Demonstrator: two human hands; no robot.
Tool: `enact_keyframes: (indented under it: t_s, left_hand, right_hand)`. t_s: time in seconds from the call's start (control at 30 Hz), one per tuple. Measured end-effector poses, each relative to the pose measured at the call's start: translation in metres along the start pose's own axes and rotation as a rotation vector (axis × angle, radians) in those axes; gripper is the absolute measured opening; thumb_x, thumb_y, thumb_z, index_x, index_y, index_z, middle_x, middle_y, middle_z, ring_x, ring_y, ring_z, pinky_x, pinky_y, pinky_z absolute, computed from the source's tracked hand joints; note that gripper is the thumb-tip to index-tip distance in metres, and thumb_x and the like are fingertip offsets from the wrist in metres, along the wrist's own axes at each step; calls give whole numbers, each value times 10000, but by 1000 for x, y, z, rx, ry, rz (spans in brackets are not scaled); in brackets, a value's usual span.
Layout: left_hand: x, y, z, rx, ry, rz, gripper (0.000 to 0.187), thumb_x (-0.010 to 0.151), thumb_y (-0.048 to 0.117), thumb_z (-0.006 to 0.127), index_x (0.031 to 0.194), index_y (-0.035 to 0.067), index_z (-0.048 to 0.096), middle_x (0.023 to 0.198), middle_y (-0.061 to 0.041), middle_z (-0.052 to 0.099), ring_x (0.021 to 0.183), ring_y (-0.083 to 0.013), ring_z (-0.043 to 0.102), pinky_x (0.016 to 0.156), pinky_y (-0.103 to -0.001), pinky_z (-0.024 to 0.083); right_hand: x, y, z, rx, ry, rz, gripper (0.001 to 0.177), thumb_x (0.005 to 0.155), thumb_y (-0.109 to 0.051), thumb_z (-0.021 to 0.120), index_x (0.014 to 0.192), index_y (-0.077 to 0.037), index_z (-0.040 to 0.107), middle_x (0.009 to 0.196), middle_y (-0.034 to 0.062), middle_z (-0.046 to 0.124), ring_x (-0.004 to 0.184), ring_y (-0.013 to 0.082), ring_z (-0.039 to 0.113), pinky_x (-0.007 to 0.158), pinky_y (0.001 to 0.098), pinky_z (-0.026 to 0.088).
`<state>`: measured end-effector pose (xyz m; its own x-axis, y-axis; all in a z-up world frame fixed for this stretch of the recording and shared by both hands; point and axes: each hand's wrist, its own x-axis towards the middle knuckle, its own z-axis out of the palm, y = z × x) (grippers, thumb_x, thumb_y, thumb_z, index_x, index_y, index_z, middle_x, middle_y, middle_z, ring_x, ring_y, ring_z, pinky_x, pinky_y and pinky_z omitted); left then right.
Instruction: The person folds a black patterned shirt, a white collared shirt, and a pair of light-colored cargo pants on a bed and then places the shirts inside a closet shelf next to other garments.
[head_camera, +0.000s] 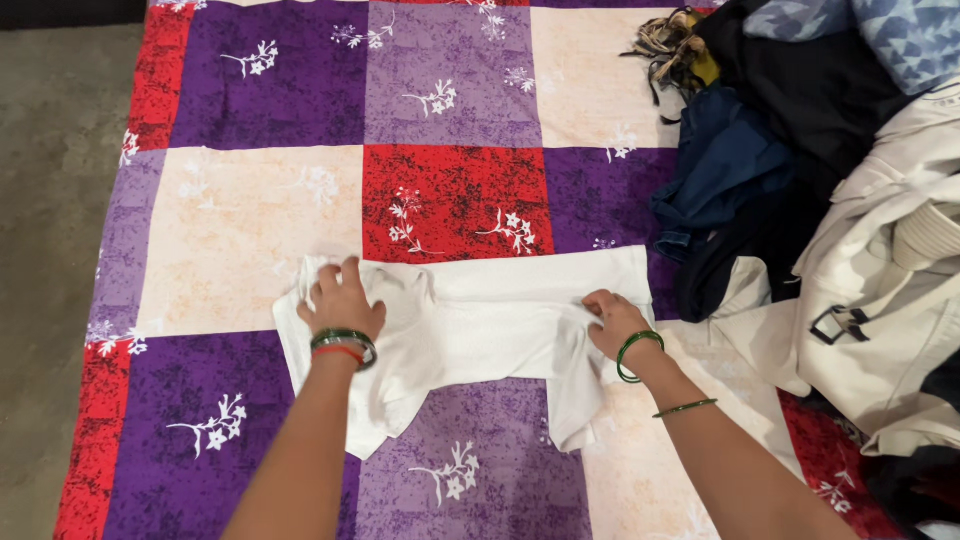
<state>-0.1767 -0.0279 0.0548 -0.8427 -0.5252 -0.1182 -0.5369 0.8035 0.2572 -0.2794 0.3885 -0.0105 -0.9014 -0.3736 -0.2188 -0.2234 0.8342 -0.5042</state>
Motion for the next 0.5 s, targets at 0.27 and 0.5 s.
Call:
enact_keyframes:
  t_s: [0.27, 0.5]
  left_hand:
    - [-74, -29, 42, -76, 73, -237, 816, 793, 489, 795, 1455, 118, 496, 1365, -183, 488, 1284, -401, 462, 1079, -620, 334]
    - [-17, -23, 32, -110, 172, -13, 940, 653, 355, 852, 1505, 215, 479, 1524, -147, 393, 1321, -441, 350, 979, -655, 293]
  right_hand:
    - [-36, -49, -7, -125, 95, 195, 472, 760, -385, 801, 1157, -173, 660, 1193, 74, 663, 1103, 313, 644, 923, 454, 516]
    - [-31, -61, -1, -265, 66, 260, 365, 771, -252, 746, 1129, -215, 686, 1164, 37, 681, 1150, 259, 623, 1058, 474, 431]
